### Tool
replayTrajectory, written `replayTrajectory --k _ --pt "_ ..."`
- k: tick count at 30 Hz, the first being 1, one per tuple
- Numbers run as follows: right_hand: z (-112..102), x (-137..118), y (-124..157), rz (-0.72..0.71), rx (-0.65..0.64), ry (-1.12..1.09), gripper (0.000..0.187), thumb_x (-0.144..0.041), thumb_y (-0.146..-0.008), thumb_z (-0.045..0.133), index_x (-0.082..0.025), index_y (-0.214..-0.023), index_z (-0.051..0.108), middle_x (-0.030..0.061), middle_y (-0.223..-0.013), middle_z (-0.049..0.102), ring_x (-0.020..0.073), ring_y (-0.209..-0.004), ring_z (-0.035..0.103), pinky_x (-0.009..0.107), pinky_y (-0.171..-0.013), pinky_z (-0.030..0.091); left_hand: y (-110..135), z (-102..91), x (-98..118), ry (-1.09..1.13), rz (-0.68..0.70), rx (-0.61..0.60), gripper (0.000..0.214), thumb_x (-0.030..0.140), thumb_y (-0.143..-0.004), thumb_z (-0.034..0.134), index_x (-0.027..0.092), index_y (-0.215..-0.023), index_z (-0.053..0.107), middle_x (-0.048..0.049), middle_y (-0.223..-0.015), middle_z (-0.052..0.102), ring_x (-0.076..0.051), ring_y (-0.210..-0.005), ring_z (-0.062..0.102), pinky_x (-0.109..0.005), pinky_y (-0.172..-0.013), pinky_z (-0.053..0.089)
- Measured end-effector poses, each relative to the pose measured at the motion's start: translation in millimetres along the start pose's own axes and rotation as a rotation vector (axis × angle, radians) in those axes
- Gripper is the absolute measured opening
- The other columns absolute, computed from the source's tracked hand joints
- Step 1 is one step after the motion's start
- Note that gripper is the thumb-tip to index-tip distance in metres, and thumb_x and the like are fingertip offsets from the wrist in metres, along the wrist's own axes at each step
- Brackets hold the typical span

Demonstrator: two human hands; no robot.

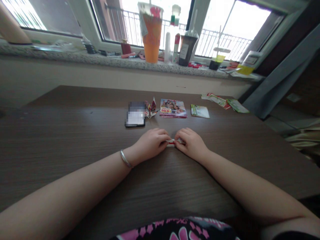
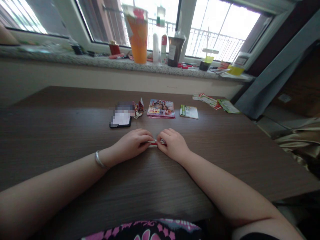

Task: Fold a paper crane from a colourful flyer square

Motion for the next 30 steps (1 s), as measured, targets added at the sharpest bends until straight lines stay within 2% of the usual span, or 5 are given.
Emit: replayTrajectory --k 7,11,17,21,30 --pt "-3.2 -2.3 0.8 -0.063 0.011 0.017 0.009 -0.024 -0.087 0.055 -0.019 -0.08 0.059 0.0043 -0.082 0.064 0.0188 -0.079 0.052 0.031 -0.077 0.039 0.9 -1.7 2.5 0.02 0.012 -0.019 0.016 0.017 -0.087 0.052 0.016 -0.093 0.066 -0.0076 -0.096 0.065 -0.019 -0.09 0.059 -0.032 -0.083 0.048" --pt "-2.7 -3.4 1.5 -0.065 -0.005 0.031 0.01 -0.024 -0.089 0.053 -0.019 -0.083 0.06 0.0049 -0.082 0.064 0.0184 -0.078 0.052 0.03 -0.074 0.039 1.1 -1.6 2.2 0.023 0.014 -0.02 0.016 0.016 -0.087 0.052 0.016 -0.094 0.066 -0.0079 -0.097 0.064 -0.019 -0.091 0.059 -0.033 -0.084 0.048" --pt "-3.4 -12.9 3.7 -0.171 -0.02 0.186 0.02 -0.027 -0.093 0.046 -0.019 -0.082 0.06 0.0056 -0.082 0.065 0.0183 -0.077 0.053 0.031 -0.073 0.035 0.8 -1.3 2.2 0.044 0.03 -0.022 0.017 0.016 -0.086 0.053 0.018 -0.095 0.067 -0.0065 -0.096 0.065 -0.019 -0.091 0.059 -0.033 -0.085 0.047" --pt "-3.5 -18.5 6.4 -0.247 -0.042 0.277 0.019 -0.028 -0.093 0.046 -0.019 -0.086 0.061 0.0053 -0.083 0.065 0.0187 -0.079 0.054 0.032 -0.073 0.034 1.1 -3.7 4.2 0.043 0.036 -0.025 0.018 0.016 -0.086 0.053 0.018 -0.094 0.068 -0.0067 -0.096 0.065 -0.019 -0.092 0.059 -0.033 -0.085 0.047" --pt "-4.6 -19.9 7.0 -0.208 -0.061 0.215 0.017 -0.028 -0.092 0.048 -0.018 -0.096 0.062 0.006 -0.089 0.066 0.0198 -0.081 0.053 0.032 -0.073 0.038 2.2 -7.1 8.4 0.003 0.054 -0.045 0.018 0.018 -0.086 0.052 0.016 -0.094 0.068 -0.0079 -0.1 0.065 -0.02 -0.093 0.059 -0.034 -0.086 0.047"
Point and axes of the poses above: each hand's wrist, its own y-axis away from the middle knuckle, its own z-axis out of the palm, x = y × z, the point moved 4 cm from there along -y, towards the middle knuckle
